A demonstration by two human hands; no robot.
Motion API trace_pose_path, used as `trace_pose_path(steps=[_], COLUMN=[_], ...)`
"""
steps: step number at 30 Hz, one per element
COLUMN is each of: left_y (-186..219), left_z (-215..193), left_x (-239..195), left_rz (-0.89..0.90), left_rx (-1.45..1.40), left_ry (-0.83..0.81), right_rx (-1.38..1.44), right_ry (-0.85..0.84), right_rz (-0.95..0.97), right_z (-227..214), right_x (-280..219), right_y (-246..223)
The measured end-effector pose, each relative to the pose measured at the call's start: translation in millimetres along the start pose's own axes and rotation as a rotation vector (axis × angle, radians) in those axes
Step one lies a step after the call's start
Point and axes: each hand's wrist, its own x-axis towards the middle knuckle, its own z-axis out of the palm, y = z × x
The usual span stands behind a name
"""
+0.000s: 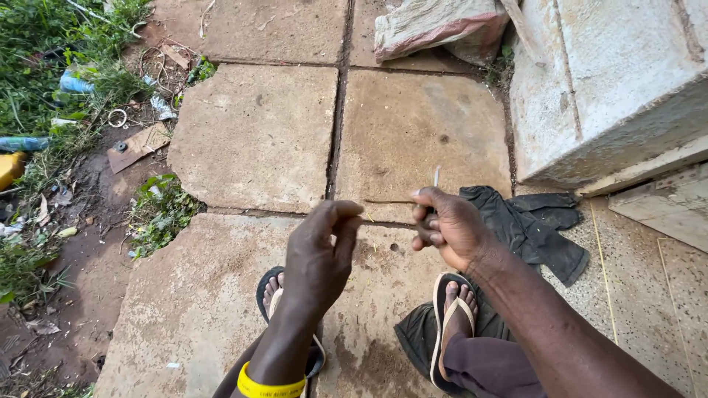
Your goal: Using a screwdriver to work on small brass electrical terminal blocks.
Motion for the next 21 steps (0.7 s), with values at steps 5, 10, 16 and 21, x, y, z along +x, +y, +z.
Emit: trace_pose_path(steps=[5, 10, 16, 21], left_y=[36.9, 20.2, 149.1, 201.1], left_z=[-34.1, -59.6, 12.5, -17.3], left_x=[-46.9, -149.2, -98.6, -28.1], left_rz=[0.298, 0.238, 0.221, 0.235], left_rx=[0.162, 0.078, 0.063, 0.068], left_ry=[0.111, 0.042, -0.058, -0.166], right_rx=[-0.332, -0.477, -0.441, -0.454], right_ry=[0.235, 0.262, 0.167, 0.169], right_rz=[-0.140, -0.142, -0.196, -0.203], right_z=[1.6, 5.4, 3.2, -0.2], right_x=[0.5, -7.2, -10.2, -3.3], right_y=[-15.6, -11.3, -19.2, -10.4])
